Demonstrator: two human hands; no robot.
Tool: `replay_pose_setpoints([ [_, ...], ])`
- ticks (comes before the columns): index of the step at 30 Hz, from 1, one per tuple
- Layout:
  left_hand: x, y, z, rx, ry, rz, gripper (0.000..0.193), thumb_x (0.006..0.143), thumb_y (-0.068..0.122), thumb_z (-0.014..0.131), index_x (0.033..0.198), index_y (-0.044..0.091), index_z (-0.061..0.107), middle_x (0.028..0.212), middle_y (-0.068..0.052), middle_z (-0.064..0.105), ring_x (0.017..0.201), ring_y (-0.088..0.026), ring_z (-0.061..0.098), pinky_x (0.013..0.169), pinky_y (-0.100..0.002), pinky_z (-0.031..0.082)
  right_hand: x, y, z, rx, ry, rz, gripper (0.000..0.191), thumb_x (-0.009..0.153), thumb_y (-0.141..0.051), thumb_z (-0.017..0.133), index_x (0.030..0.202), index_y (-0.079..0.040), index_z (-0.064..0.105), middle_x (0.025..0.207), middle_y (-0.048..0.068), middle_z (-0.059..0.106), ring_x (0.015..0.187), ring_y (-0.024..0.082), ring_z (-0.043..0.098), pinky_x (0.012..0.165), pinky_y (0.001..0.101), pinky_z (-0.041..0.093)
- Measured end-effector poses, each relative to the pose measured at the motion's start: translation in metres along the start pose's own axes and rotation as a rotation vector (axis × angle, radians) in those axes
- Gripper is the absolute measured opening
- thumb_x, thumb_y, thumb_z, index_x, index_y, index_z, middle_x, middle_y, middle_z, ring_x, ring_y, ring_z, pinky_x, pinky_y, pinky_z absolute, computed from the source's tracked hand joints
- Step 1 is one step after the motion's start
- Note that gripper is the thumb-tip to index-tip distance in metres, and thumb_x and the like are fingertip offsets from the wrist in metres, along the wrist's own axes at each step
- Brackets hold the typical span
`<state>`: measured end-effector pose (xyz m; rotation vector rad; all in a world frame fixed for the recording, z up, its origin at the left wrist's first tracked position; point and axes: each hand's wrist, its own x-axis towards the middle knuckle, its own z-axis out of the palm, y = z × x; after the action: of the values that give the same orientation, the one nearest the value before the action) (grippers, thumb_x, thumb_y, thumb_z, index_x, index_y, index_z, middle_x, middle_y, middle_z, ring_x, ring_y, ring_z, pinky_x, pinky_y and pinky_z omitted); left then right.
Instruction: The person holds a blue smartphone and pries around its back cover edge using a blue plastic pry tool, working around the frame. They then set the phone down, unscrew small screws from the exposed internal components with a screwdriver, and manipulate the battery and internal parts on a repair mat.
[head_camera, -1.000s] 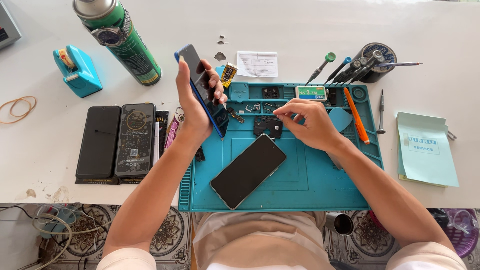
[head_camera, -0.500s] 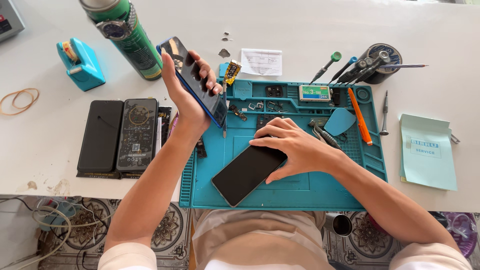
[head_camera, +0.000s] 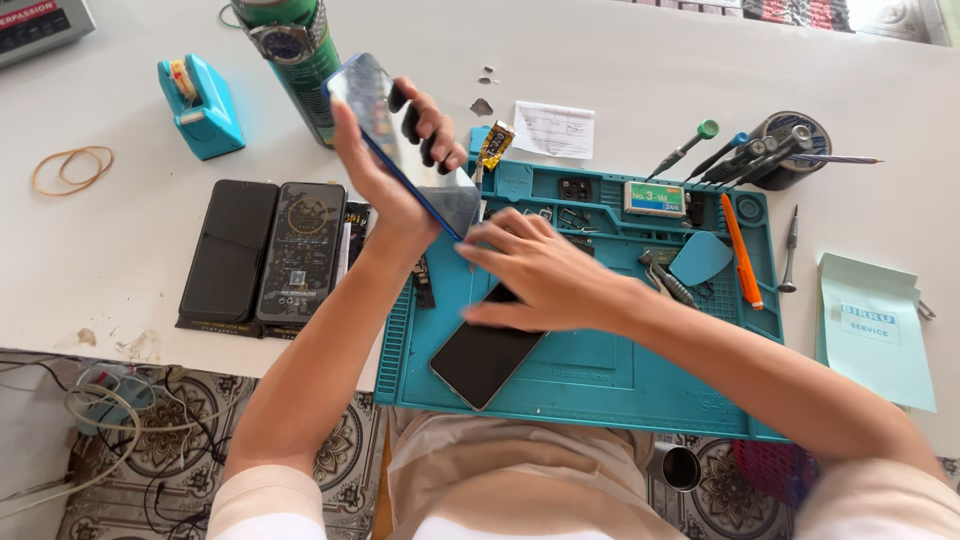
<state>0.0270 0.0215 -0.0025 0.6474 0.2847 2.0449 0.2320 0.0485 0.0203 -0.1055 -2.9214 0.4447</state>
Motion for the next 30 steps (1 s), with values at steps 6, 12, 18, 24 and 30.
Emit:
replay_pose_setpoints([
  [6,0.007,-0.001,0.031,0.083,-0.021,0.125,0.063,0.097,0.070,0.049,0.118,0.011,0.049,0.091,-0.004,0.042,0.071,-0.015,0.041,0.066,-0.032,0.034,0.043,-0.003,0.011,-0.060,0.044,0.136,0.075,0.078,-0.062,0.078,0.119,-0.001,0.064,0.103,0.019,0.057,0.103,0.035,0.043,0.085,0.0480,0.039],
  [12,0.027,-0.002,0.029,0.057,-0.057,0.152,0.062,0.097,0.070,0.047,0.117,0.010,0.047,0.089,-0.004,0.042,0.070,-0.016,0.040,0.067,-0.033,0.033,0.043,0.024,0.005,0.139,-0.023,0.292,0.057,0.075,-0.050,0.086,0.102,-0.006,0.063,0.103,0.015,0.059,0.104,0.032,0.047,0.089,0.0474,0.038],
  [18,0.026,0.004,0.012,-0.143,-0.073,0.034,0.067,0.094,0.074,0.044,0.116,0.011,0.048,0.090,-0.004,0.041,0.073,-0.016,0.039,0.069,-0.033,0.033,0.031,0.054,0.013,0.456,0.251,0.312,0.027,0.088,-0.022,0.078,0.102,-0.004,0.063,0.096,0.006,0.070,0.089,0.021,0.064,0.080,0.0366,0.052],
  [24,0.014,0.015,0.006,-0.371,-0.183,-0.132,0.076,0.090,0.081,0.043,0.114,0.009,0.054,0.088,-0.002,0.041,0.078,-0.015,0.040,0.074,-0.031,0.035,0.018,0.078,-0.007,0.424,0.324,0.529,0.016,0.093,-0.018,0.072,0.106,-0.008,0.072,0.096,0.004,0.073,0.086,0.018,0.067,0.078,0.0331,0.054],
  [30,0.002,0.006,0.021,-0.392,-0.236,-0.111,0.079,0.090,0.082,0.043,0.118,0.009,0.055,0.087,-0.002,0.041,0.076,-0.013,0.040,0.074,-0.030,0.036,0.003,0.063,-0.008,-0.126,0.378,0.193,0.032,0.090,-0.029,0.078,0.113,-0.008,0.078,0.114,0.014,0.063,0.110,0.033,0.052,0.096,0.0470,0.042],
])
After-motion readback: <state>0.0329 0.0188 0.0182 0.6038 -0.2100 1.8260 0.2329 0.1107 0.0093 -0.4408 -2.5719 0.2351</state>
